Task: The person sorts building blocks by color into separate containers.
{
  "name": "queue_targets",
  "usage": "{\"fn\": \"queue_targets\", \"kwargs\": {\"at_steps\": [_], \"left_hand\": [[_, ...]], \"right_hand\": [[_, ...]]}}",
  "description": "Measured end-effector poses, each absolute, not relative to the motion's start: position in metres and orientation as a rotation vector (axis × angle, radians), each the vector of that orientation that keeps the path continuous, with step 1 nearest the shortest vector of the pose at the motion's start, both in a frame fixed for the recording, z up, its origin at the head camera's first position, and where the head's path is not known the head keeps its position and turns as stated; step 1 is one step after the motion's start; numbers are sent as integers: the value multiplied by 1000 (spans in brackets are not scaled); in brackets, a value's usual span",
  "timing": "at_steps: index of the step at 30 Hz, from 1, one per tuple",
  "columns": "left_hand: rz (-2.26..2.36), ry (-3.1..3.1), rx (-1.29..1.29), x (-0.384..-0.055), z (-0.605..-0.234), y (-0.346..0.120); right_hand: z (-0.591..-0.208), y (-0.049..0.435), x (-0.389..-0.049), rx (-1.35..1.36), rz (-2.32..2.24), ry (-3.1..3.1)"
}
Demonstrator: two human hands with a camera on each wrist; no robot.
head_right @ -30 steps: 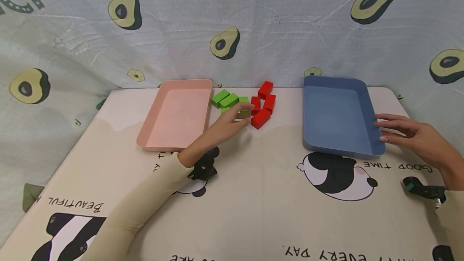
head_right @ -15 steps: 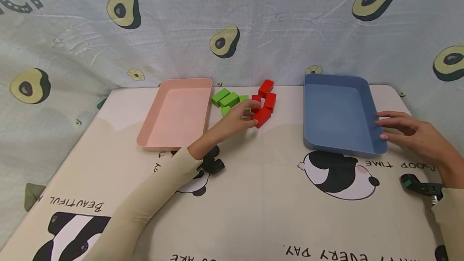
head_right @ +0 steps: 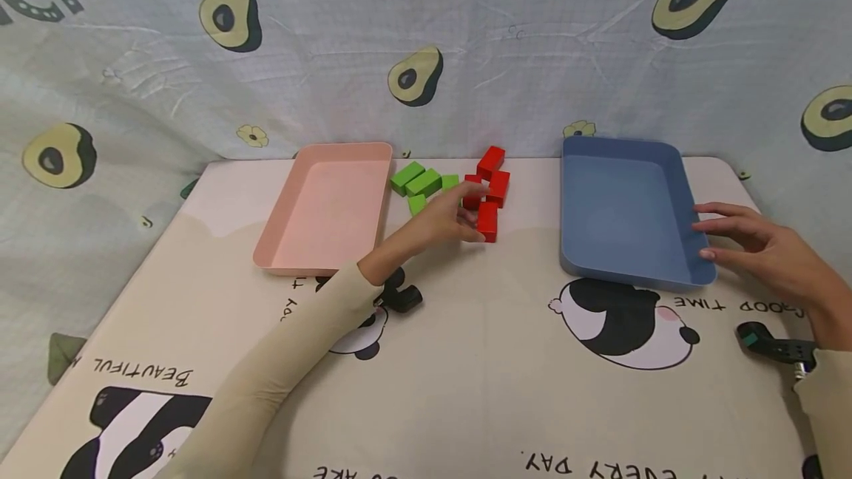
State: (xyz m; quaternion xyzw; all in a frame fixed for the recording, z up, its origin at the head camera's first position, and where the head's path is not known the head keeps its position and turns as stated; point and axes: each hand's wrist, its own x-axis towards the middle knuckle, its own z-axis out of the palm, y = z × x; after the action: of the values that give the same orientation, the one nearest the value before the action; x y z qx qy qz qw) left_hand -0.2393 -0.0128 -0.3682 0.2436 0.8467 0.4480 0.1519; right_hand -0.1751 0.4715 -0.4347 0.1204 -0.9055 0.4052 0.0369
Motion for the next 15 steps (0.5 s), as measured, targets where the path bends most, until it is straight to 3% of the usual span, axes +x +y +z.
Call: {"fn": "queue_targets", "kwargs": {"at_steps": [15], "left_hand": [[977,2601,692,-240,-370,4]], "right_hand": [[-435,473,-173,318,1228,-2830]]}}
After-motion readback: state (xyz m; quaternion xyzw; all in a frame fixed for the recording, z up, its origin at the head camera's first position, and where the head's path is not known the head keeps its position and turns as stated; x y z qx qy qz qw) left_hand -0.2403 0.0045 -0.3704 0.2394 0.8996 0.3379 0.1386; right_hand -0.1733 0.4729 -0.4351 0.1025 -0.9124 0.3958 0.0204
